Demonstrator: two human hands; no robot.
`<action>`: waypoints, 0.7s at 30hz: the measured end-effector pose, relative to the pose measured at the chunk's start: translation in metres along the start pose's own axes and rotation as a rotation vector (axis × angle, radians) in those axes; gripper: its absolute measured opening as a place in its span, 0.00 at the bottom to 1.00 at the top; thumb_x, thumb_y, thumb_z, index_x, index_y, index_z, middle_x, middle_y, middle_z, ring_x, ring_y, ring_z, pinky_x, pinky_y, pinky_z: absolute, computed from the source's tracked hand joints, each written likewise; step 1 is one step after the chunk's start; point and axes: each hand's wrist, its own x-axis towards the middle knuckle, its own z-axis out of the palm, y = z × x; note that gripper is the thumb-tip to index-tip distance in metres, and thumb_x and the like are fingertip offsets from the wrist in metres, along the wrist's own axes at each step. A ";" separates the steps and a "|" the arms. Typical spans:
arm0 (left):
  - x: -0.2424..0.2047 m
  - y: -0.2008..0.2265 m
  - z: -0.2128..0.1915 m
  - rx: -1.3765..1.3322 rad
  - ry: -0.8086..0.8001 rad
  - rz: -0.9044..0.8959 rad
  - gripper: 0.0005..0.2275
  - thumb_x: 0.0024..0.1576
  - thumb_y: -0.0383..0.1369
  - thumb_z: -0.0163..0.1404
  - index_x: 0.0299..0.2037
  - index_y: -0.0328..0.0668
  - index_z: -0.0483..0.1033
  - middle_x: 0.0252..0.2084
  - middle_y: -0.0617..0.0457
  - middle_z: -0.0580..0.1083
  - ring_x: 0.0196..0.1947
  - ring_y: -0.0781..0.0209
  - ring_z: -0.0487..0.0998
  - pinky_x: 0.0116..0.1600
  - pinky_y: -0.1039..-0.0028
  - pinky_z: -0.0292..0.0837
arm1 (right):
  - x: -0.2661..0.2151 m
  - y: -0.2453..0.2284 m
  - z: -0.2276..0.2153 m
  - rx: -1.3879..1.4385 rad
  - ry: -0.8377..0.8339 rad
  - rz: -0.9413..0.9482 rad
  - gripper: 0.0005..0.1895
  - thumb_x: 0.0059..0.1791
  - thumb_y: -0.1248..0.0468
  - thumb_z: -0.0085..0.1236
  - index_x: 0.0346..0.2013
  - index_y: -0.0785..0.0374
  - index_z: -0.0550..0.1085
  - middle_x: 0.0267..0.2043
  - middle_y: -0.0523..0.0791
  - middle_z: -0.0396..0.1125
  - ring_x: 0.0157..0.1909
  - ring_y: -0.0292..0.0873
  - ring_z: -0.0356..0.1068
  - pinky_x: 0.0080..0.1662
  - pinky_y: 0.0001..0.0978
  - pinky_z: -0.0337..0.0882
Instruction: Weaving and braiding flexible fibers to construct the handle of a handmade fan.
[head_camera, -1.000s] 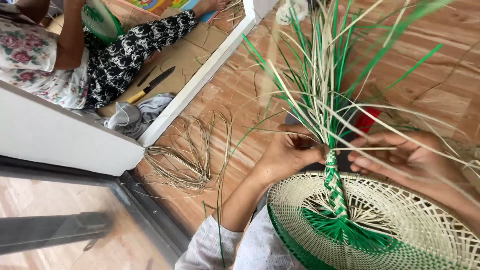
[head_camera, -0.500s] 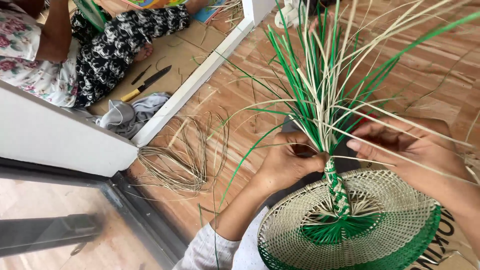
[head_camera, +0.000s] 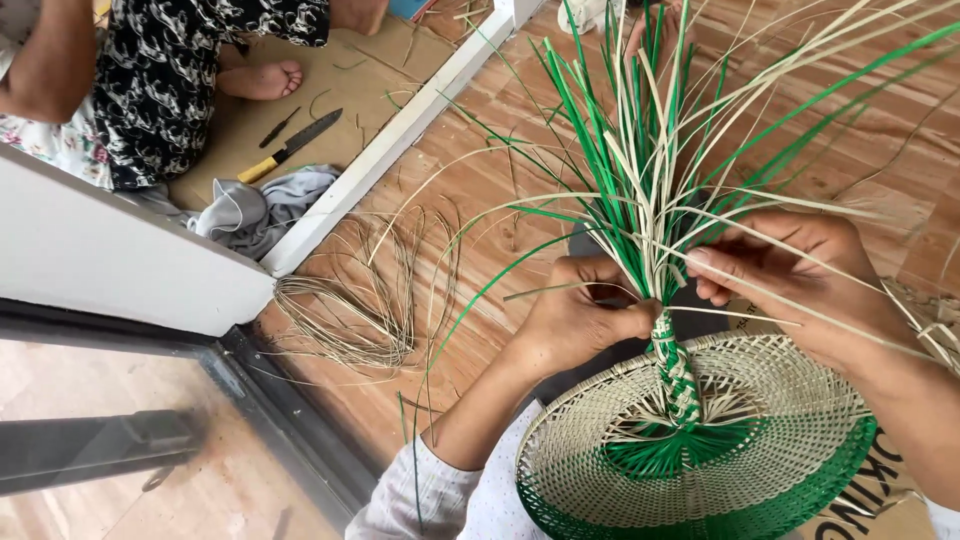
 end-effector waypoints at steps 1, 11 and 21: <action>0.000 0.000 0.000 0.016 0.009 0.003 0.06 0.51 0.26 0.56 0.25 0.46 0.73 0.21 0.63 0.70 0.23 0.80 0.66 0.27 0.84 0.62 | 0.000 0.001 0.000 0.018 0.009 0.002 0.06 0.45 0.73 0.64 0.34 0.72 0.75 0.31 0.50 0.71 0.30 0.43 0.71 0.35 0.28 0.74; -0.007 -0.002 -0.008 -0.026 0.035 -0.075 0.07 0.51 0.27 0.58 0.24 0.41 0.73 0.21 0.51 0.77 0.21 0.72 0.76 0.28 0.83 0.71 | -0.050 0.022 -0.018 -0.509 0.017 -0.578 0.05 0.46 0.75 0.62 0.37 0.74 0.78 0.41 0.52 0.74 0.38 0.41 0.75 0.45 0.26 0.79; -0.006 -0.011 0.009 0.020 0.052 0.025 0.07 0.50 0.25 0.54 0.23 0.46 0.69 0.22 0.62 0.70 0.25 0.77 0.68 0.30 0.82 0.62 | -0.064 0.031 -0.015 -1.173 -0.203 -1.506 0.08 0.51 0.67 0.57 0.41 0.69 0.78 0.43 0.48 0.74 0.40 0.47 0.74 0.40 0.38 0.75</action>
